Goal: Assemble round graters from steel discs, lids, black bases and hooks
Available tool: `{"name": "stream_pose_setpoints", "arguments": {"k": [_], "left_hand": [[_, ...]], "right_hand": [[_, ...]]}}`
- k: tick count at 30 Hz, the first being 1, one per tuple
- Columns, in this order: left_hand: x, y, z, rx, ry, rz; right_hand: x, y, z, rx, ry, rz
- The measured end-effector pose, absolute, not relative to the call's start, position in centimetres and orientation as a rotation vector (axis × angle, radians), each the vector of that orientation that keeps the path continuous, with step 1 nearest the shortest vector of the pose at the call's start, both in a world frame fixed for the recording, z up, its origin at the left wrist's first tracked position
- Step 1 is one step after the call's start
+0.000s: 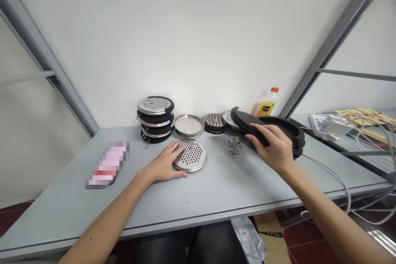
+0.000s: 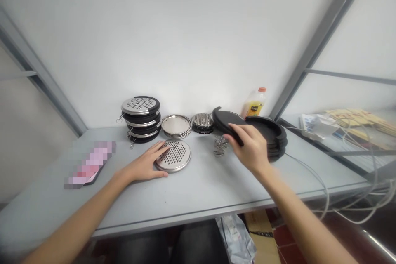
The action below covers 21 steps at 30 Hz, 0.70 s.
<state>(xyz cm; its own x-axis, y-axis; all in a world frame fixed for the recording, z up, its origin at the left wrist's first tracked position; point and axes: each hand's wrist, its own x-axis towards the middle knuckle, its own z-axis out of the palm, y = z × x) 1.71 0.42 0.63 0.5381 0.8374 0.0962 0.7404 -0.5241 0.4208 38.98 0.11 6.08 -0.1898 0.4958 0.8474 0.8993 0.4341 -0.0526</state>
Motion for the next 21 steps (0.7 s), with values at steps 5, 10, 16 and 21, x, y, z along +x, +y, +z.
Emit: {"name": "stream_pose_setpoints", "arguments": {"k": [5, 10, 16, 21], "left_hand": [[1.8, 0.5, 1.7, 2.468, 1.343, 0.725], [2.2, 0.6, 2.3, 2.483, 1.564, 1.423], [2.4, 0.5, 1.8, 2.708, 1.516, 1.443], [2.3, 0.4, 1.8, 2.745, 1.415, 1.473]], "right_hand": [[33.7, 0.4, 6.2, -0.844, -2.063, -0.369], [28.1, 2.6, 5.6, -0.670, -2.143, -0.267], [24.9, 3.9, 3.8, -0.572, -2.182, -0.258], [24.5, 3.4, 2.6, -0.519, -2.132, -0.231]]}}
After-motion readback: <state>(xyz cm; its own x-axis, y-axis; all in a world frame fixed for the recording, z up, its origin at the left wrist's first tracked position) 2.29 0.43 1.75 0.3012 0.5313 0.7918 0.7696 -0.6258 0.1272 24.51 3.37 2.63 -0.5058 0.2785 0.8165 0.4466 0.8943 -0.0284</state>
